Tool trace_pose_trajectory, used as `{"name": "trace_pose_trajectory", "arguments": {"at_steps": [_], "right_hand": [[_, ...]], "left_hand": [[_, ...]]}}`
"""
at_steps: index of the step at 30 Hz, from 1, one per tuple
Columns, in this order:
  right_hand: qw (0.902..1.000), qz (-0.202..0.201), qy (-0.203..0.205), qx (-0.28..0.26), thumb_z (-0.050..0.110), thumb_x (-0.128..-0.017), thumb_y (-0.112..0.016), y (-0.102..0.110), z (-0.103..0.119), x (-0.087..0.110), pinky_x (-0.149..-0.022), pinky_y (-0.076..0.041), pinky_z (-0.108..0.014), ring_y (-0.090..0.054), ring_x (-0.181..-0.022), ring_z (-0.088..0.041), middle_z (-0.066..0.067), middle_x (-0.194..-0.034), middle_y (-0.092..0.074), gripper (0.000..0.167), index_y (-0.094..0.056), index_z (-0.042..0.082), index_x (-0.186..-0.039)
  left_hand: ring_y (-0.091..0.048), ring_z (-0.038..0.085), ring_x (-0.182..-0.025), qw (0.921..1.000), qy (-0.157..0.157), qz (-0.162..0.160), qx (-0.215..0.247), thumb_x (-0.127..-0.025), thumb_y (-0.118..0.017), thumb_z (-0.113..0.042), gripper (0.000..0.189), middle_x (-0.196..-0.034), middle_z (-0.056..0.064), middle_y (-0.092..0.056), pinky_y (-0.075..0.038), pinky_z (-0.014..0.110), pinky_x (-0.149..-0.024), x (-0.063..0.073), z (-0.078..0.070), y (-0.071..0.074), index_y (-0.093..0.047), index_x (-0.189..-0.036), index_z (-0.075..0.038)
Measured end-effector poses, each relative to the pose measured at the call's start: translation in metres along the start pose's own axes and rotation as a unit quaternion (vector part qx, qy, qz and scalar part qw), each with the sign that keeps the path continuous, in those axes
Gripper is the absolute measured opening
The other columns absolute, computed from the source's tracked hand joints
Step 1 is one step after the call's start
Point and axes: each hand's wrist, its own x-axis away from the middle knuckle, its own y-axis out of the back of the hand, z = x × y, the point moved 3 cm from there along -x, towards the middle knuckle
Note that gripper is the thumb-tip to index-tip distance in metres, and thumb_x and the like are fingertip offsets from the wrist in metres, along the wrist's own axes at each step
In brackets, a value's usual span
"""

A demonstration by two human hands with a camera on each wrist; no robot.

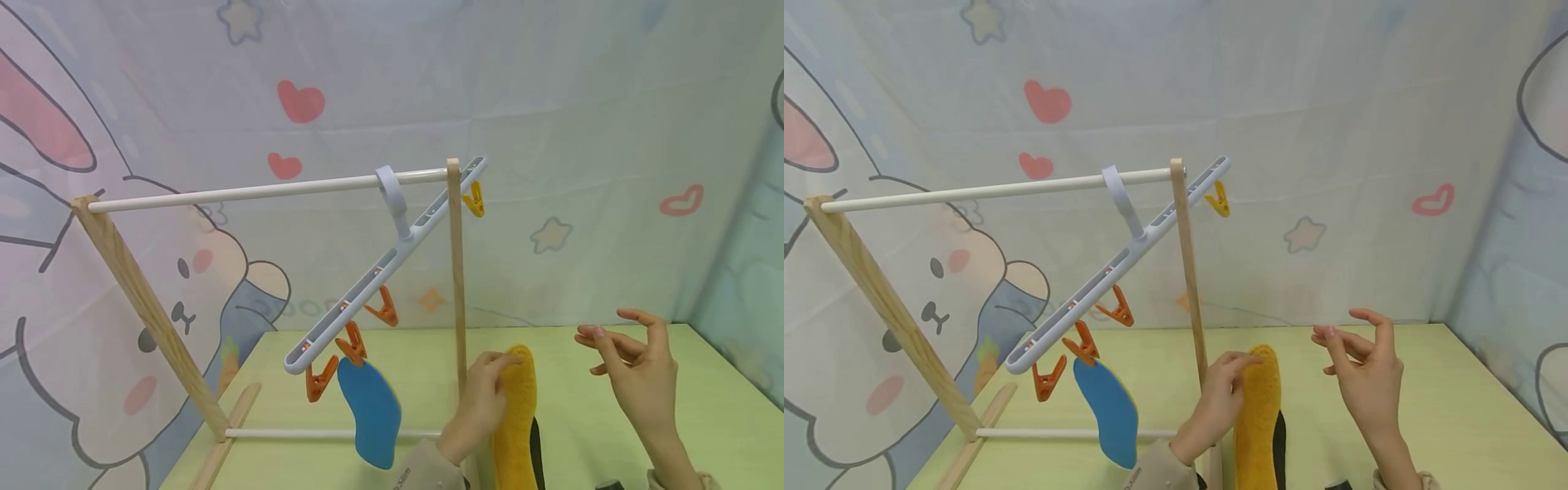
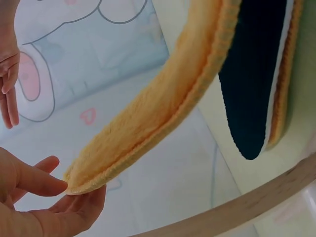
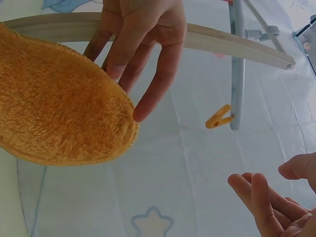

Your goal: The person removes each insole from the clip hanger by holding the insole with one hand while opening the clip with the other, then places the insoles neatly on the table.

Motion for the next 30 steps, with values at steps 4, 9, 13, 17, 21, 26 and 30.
{"name": "trace_pose_trajectory", "arguments": {"at_steps": [4,9,13,17,21,26,30], "right_hand": [[1.0,0.002,0.0,0.0,0.004,-0.087,-0.054,-0.001,-0.001,0.001,-0.044,-0.048,-0.02,-0.063,-0.068,0.008,0.031,-0.079,-0.061,0.037,-0.039,0.014,-0.118],[1.0,0.003,-0.001,-0.001,0.004,-0.087,-0.054,-0.001,-0.001,0.001,-0.045,-0.048,-0.02,-0.063,-0.068,0.008,0.031,-0.079,-0.061,0.036,-0.039,0.014,-0.118],[1.0,0.003,-0.004,0.0,0.005,-0.087,-0.054,-0.002,-0.002,0.0,-0.045,-0.048,-0.02,-0.063,-0.069,0.008,0.031,-0.079,-0.061,0.037,-0.038,0.015,-0.118],[1.0,0.001,-0.006,0.002,0.005,-0.086,-0.054,-0.001,-0.003,-0.001,-0.045,-0.048,-0.02,-0.063,-0.069,0.008,0.031,-0.079,-0.062,0.037,-0.038,0.015,-0.118],[1.0,-0.001,-0.007,0.0,0.005,-0.086,-0.055,-0.001,-0.003,-0.001,-0.045,-0.048,-0.02,-0.063,-0.069,0.007,0.03,-0.079,-0.062,0.037,-0.039,0.015,-0.118],[0.9999,-0.004,-0.01,-0.007,0.004,-0.086,-0.055,-0.001,-0.003,-0.001,-0.045,-0.048,-0.019,-0.064,-0.069,0.006,0.03,-0.079,-0.062,0.037,-0.039,0.014,-0.118],[0.9999,-0.006,-0.012,-0.006,0.004,-0.086,-0.055,-0.001,-0.003,-0.001,-0.045,-0.048,-0.019,-0.064,-0.069,0.006,0.03,-0.078,-0.062,0.037,-0.039,0.014,-0.118]], "left_hand": [[-0.052,0.021,-0.105,0.9994,0.028,0.015,0.01,-0.075,-0.045,0.022,0.053,-0.111,0.007,-0.054,-0.048,0.025,-0.085,0.002,0.005,-0.005,-0.06,-0.111,-0.014],[-0.051,0.023,-0.106,0.9993,0.033,0.011,0.016,-0.073,-0.043,0.024,0.056,-0.112,0.006,-0.052,-0.046,0.027,-0.088,0.003,0.011,-0.011,-0.059,-0.112,-0.013],[-0.05,0.024,-0.107,0.9995,0.027,0.003,0.015,-0.072,-0.041,0.025,0.057,-0.112,0.007,-0.051,-0.046,0.029,-0.089,0.002,0.016,-0.015,-0.058,-0.113,-0.011],[-0.049,0.023,-0.107,0.9991,0.036,-0.002,0.021,-0.072,-0.04,0.026,0.058,-0.113,0.007,-0.05,-0.045,0.029,-0.089,0.002,0.018,-0.019,-0.058,-0.112,-0.011],[-0.047,0.025,-0.11,0.9977,0.058,0.0,0.035,-0.072,-0.041,0.026,0.059,-0.118,0.007,-0.047,-0.046,0.027,-0.089,0.001,0.019,-0.023,-0.057,-0.114,-0.012],[-0.044,0.028,-0.115,0.9958,0.076,0.008,0.05,-0.073,-0.039,0.025,0.059,-0.124,0.008,-0.042,-0.046,0.027,-0.089,0.002,0.023,-0.027,-0.055,-0.116,-0.012],[-0.045,0.031,-0.114,0.9953,0.08,0.009,0.054,-0.073,-0.038,0.025,0.058,-0.126,0.01,-0.039,-0.047,0.025,-0.084,0.004,0.027,-0.03,-0.054,-0.116,-0.011]]}}
